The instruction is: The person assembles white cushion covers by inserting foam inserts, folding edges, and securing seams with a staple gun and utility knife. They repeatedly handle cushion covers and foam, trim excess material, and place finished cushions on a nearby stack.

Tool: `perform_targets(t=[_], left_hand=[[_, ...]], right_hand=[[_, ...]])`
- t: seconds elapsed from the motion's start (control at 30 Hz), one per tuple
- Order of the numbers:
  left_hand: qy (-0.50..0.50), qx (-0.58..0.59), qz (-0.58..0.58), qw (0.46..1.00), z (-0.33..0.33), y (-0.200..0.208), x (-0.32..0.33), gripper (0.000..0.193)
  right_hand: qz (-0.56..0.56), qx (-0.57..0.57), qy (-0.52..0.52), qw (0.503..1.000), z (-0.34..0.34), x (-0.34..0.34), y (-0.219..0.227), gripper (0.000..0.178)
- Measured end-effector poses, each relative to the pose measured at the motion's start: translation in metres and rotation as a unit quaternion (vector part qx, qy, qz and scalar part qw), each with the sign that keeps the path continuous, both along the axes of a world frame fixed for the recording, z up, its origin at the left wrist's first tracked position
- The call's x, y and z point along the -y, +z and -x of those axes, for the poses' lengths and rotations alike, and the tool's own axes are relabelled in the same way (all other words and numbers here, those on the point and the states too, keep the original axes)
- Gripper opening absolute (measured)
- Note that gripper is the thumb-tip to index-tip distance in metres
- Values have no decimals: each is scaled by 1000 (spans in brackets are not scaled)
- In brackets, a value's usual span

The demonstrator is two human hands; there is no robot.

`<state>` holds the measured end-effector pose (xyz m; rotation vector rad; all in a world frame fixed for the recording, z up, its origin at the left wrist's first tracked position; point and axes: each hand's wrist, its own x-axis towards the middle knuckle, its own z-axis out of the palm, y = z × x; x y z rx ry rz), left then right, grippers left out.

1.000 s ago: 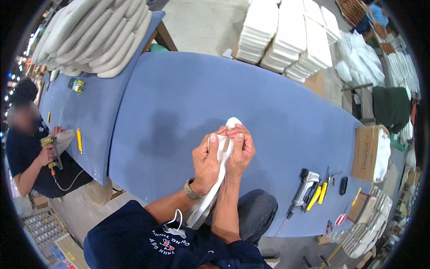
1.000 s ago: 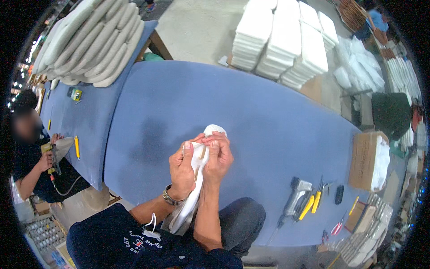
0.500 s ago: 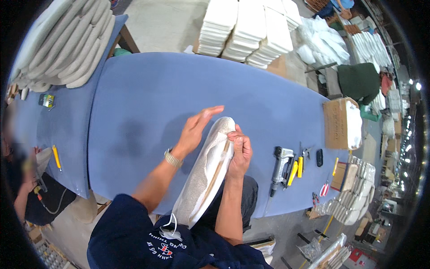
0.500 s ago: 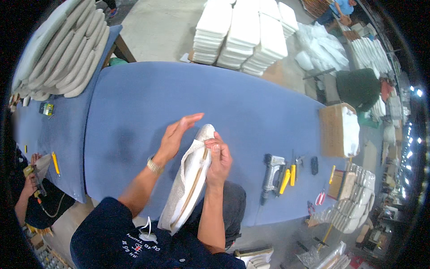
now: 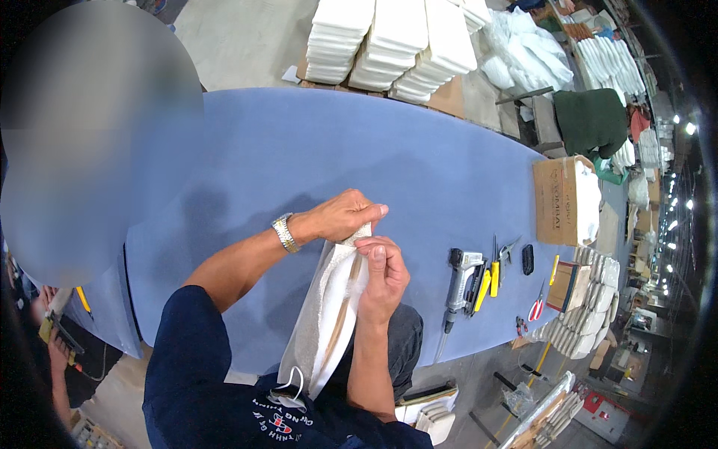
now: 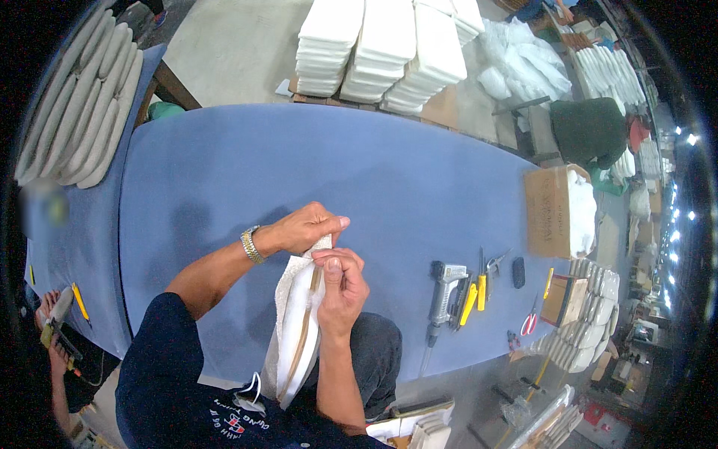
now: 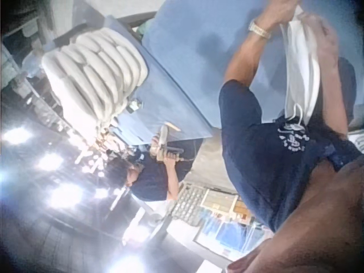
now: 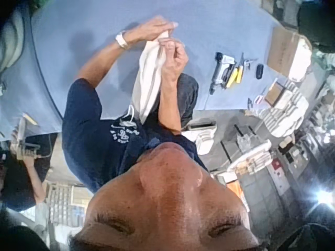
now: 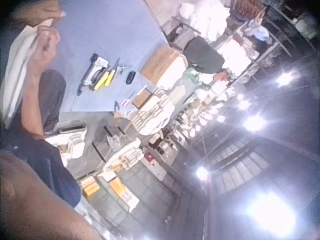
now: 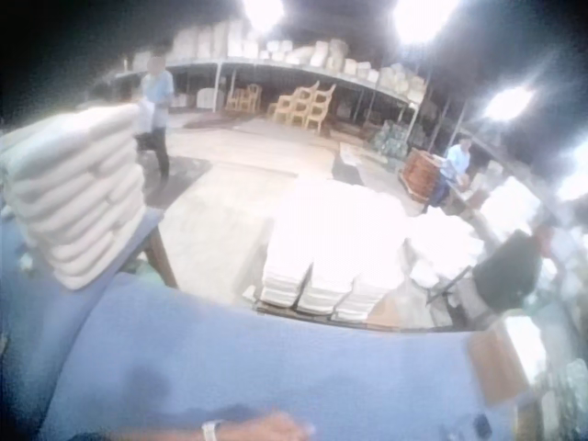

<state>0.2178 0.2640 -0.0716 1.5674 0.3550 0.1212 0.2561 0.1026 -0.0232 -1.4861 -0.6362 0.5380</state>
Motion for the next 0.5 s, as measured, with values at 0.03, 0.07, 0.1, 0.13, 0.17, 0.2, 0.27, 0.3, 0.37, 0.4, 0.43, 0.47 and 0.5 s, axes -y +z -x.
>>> perform_targets(t=[0.03, 0.07, 0.1, 0.13, 0.17, 0.2, 0.27, 0.3, 0.37, 0.4, 0.43, 0.47, 0.5], left_hand=[[1, 5, 13, 1000, 0, 4, 2, 60], [2, 9, 26, 1000, 0, 6, 3, 60], [1, 6, 28, 1000, 1, 7, 3, 60], [0, 4, 30, 1000, 0, 8, 3, 60], [-1, 2, 31, 1000, 0, 10, 3, 61], [-2, -10, 29, 1000, 0, 12, 4, 58], [-6, -34, 23, 999, 0, 15, 5, 54], [62, 6, 23, 998, -1, 16, 13, 48], [195, 80, 18, 977, -1, 15, 35, 36], [199, 102, 9, 975, 4, 14, 42, 30], [202, 127, 9, 971, 7, 12, 53, 25], [205, 152, 10, 967, 9, 12, 61, 21], [206, 134, -16, 969, 7, 14, 68, 19]], right_hand=[[-2, 0, 4, 1000, 0, 3, 1, 28], [-3, 0, 9, 1000, 1, 5, 0, 28], [-8, -4, 10, 1000, 3, 7, -2, 27], [-15, -7, 12, 1000, 5, 10, -3, 27], [-21, -10, 14, 1000, 6, 13, -3, 27], [-23, -16, 12, 1000, 6, 15, -4, 27], [-30, -29, 6, 999, 6, 19, -6, 27], [-33, -34, 1, 999, 6, 21, -5, 27], [-43, -49, -10, 998, 4, 22, -10, 27], [-53, -54, -12, 997, 4, 22, -13, 27], [-54, -54, -16, 997, 1, 28, -14, 27], [-56, -54, -21, 997, -1, 33, -16, 27], [-70, -70, -26, 995, -4, 38, -18, 27]])
